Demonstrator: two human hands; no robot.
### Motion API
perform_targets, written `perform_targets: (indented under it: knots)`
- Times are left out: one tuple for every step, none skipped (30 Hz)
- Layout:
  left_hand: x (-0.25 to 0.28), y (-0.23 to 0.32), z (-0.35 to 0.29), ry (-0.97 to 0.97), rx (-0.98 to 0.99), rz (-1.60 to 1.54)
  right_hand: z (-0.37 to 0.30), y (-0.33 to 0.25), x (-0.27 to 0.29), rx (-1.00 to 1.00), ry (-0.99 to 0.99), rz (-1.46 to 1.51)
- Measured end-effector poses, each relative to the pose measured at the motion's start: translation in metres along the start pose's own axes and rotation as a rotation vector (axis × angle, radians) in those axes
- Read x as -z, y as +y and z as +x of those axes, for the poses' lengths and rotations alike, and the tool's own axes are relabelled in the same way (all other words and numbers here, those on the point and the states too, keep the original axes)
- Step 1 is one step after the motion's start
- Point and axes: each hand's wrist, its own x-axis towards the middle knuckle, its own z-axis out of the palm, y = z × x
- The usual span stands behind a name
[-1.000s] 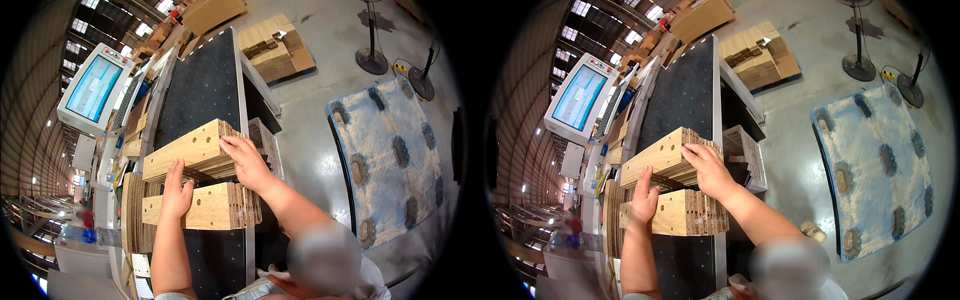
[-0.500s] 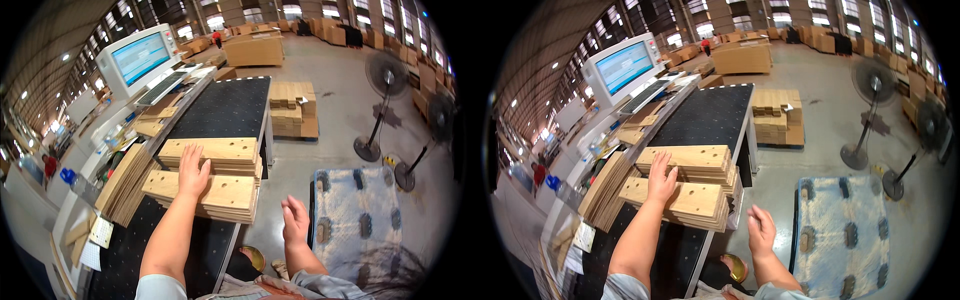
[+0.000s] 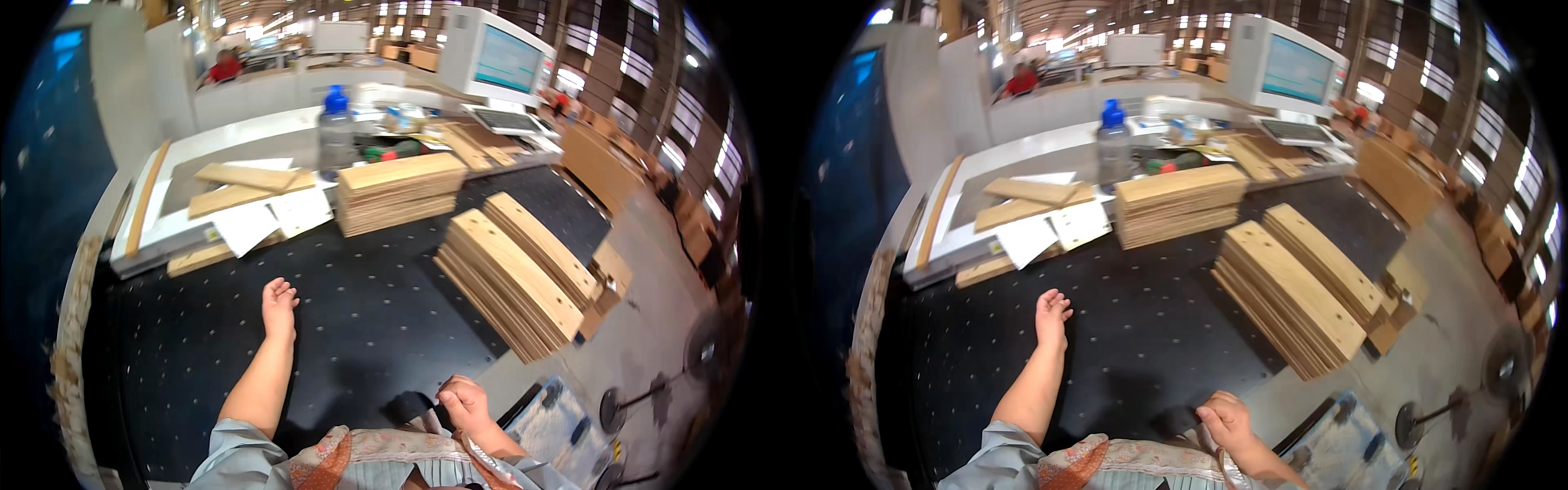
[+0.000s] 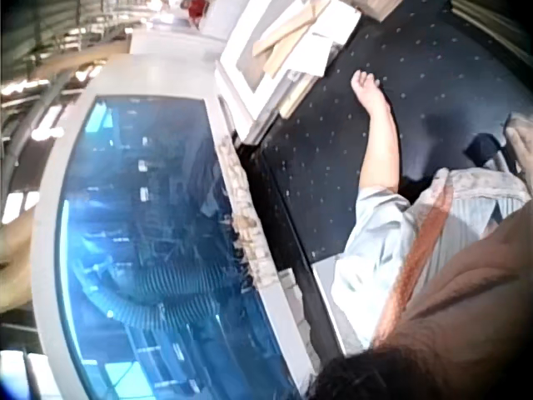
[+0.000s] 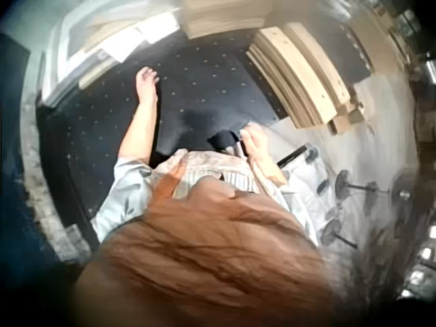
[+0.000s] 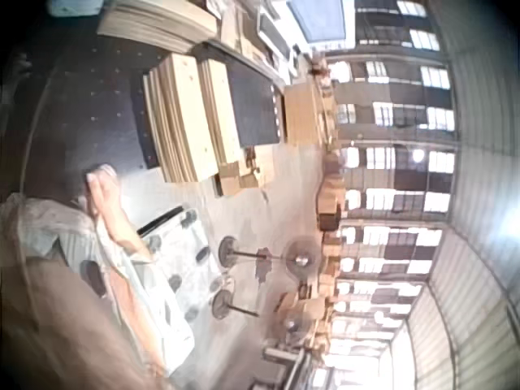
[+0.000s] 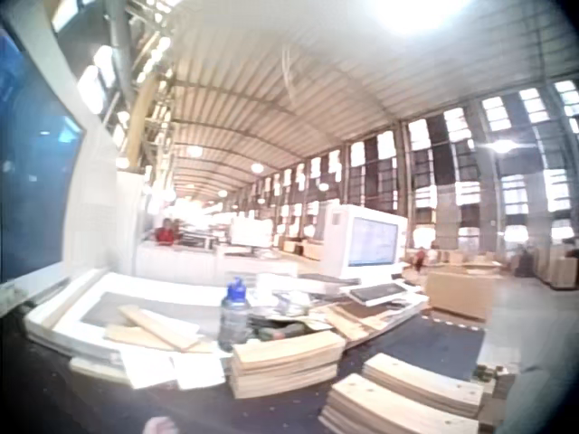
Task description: The person assembles small wooden parts on a workbench in a workshop. They pick up pre-drilled wooden pieces, align them, and insert small white fasteners into the holes. The person stacks the assembled units and continues the process with additional pieces.
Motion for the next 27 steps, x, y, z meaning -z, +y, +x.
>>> perform_targets:
  knots:
    - [0.025, 0.005, 0.008, 0.066, 0.018, -0.026, 0.012, -0.001, -0.012, 0.002, -0.034, 0.004]
    - [0.043, 0.009, 0.014, 0.122, 0.039, -0.054, 0.025, -0.002, -0.025, 0.019, -0.07, -0.001]
    - [0.059, 0.008, 0.021, 0.15, 0.049, -0.096, 0.039, -0.004, -0.038, 0.033, -0.102, -0.01]
    - [0.074, 0.009, 0.027, 0.157, 0.061, -0.139, 0.052, -0.004, -0.053, 0.053, -0.136, -0.005]
    - [0.083, 0.009, 0.033, 0.159, 0.074, -0.182, 0.064, -0.002, -0.068, 0.068, -0.181, -0.016]
    - [0.09, 0.007, 0.041, 0.155, 0.089, -0.228, 0.078, -0.004, -0.083, 0.093, -0.225, -0.004]
    - [0.095, 0.002, 0.052, 0.103, 0.127, -0.304, 0.091, -0.007, -0.098, 0.116, -0.266, 0.005]
    - [0.096, -0.003, 0.062, 0.066, 0.174, -0.389, 0.106, -0.008, -0.111, 0.141, -0.307, 0.014]
    - [0.092, -0.001, 0.072, 0.038, 0.207, -0.482, 0.118, -0.008, -0.124, 0.158, -0.35, 0.02]
    - [0.085, 0.0, 0.083, 0.007, 0.24, -0.576, 0.131, -0.008, -0.137, 0.18, -0.384, 0.013]
    - [0.077, 0.001, 0.094, 0.039, 0.228, -0.63, 0.144, -0.006, -0.149, 0.201, -0.416, 0.01]
    - [0.066, 0.002, 0.105, 0.062, 0.221, -0.686, 0.157, -0.006, -0.159, 0.219, -0.443, -0.002]
    - [0.058, 0.0, 0.118, 0.046, 0.235, -0.742, 0.17, -0.003, -0.168, 0.234, -0.466, -0.018]
    - [0.051, -0.008, 0.132, -0.018, 0.249, -0.788, 0.184, 0.009, -0.176, 0.291, -0.506, -0.038]
    - [0.039, -0.008, 0.14, -0.038, 0.211, -0.78, 0.196, 0.014, -0.184, 0.232, -0.495, -0.048]
    - [0.029, -0.007, 0.148, -0.056, 0.172, -0.774, 0.209, 0.018, -0.194, 0.175, -0.483, -0.06]
    - [0.021, -0.01, 0.157, -0.028, 0.173, -0.794, 0.221, 0.024, -0.204, 0.108, -0.432, -0.036]
    - [0.015, -0.014, 0.165, 0.0, 0.175, -0.806, 0.235, 0.033, -0.214, 0.086, -0.397, -0.053]
    - [0.01, -0.018, 0.173, 0.028, 0.176, -0.819, 0.251, 0.042, -0.223, 0.114, -0.38, -0.062]
    - [0.006, -0.02, 0.176, 0.044, 0.191, -0.809, 0.265, 0.053, -0.231, 0.129, -0.357, -0.071]
    - [0.005, -0.019, 0.176, 0.059, 0.203, -0.794, 0.278, 0.065, -0.238, 0.083, -0.34, -0.06]
    - [0.004, -0.018, 0.177, 0.075, 0.215, -0.78, 0.292, 0.077, -0.246, 0.037, -0.325, -0.05]
    - [0.006, -0.019, 0.184, 0.058, 0.197, -0.778, 0.308, 0.089, -0.258, -0.002, -0.276, -0.078]
    - [0.007, -0.023, 0.187, 0.041, 0.191, -0.781, 0.32, 0.099, -0.268, -0.05, -0.227, -0.115]
    - [0.009, -0.019, 0.186, 0.053, 0.172, -0.795, 0.334, 0.108, -0.278, -0.101, -0.191, -0.065]
    - [0.011, -0.017, 0.187, 0.056, 0.158, -0.798, 0.35, 0.114, -0.29, -0.138, -0.154, -0.008]
    - [0.013, -0.018, 0.186, 0.058, 0.149, -0.799, 0.361, 0.117, -0.297, -0.138, -0.172, -0.049]
